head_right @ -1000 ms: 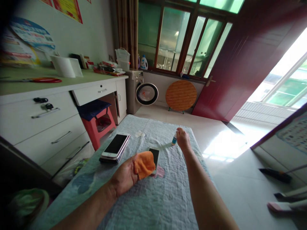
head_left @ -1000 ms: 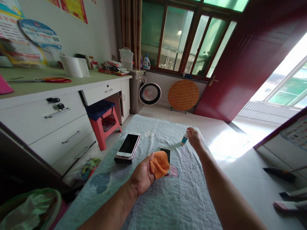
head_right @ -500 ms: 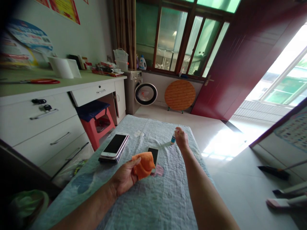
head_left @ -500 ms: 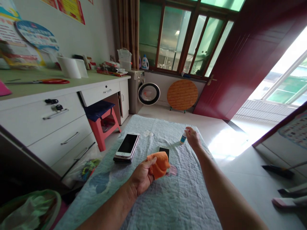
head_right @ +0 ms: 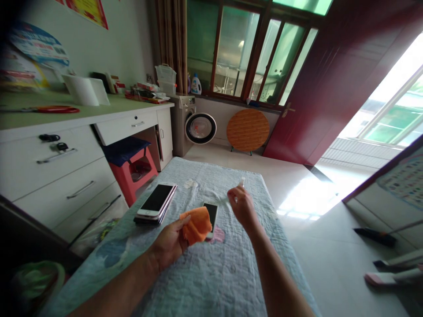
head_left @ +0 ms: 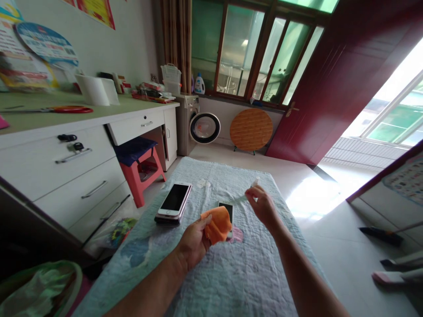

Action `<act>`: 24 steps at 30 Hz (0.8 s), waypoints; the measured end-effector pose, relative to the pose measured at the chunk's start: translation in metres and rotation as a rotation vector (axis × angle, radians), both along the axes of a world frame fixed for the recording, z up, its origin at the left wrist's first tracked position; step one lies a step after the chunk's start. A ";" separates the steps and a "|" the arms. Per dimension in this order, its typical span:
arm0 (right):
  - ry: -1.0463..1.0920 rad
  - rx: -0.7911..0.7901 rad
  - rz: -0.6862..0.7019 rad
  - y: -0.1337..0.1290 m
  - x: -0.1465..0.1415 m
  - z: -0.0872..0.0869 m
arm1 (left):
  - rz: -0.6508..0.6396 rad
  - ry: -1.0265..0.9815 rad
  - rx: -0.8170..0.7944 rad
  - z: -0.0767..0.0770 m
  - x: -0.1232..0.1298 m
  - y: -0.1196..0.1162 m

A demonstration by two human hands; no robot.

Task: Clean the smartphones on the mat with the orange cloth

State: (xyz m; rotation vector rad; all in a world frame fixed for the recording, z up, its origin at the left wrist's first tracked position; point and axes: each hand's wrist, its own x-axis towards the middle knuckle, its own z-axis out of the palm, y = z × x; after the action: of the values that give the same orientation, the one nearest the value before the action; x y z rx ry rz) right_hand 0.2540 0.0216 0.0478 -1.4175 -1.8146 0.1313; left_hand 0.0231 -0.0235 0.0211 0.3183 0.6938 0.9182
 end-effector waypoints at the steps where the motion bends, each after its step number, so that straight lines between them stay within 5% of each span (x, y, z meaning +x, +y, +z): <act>1: -0.006 -0.067 0.113 -0.013 -0.013 0.001 | -0.004 -0.008 0.015 0.000 0.000 0.000; 8: 0.107 -0.091 0.192 -0.055 -0.061 -0.010 | -0.041 -0.061 0.105 0.003 0.001 -0.004; 24: 0.282 -0.153 0.029 -0.047 -0.040 -0.026 | -0.050 -0.071 0.027 -0.005 0.001 -0.002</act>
State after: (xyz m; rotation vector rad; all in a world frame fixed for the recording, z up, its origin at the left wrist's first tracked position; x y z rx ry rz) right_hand 0.2140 -0.0258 0.0216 -1.3989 -1.6187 0.4702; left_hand 0.0240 -0.0254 0.0164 0.3239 0.6059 0.8874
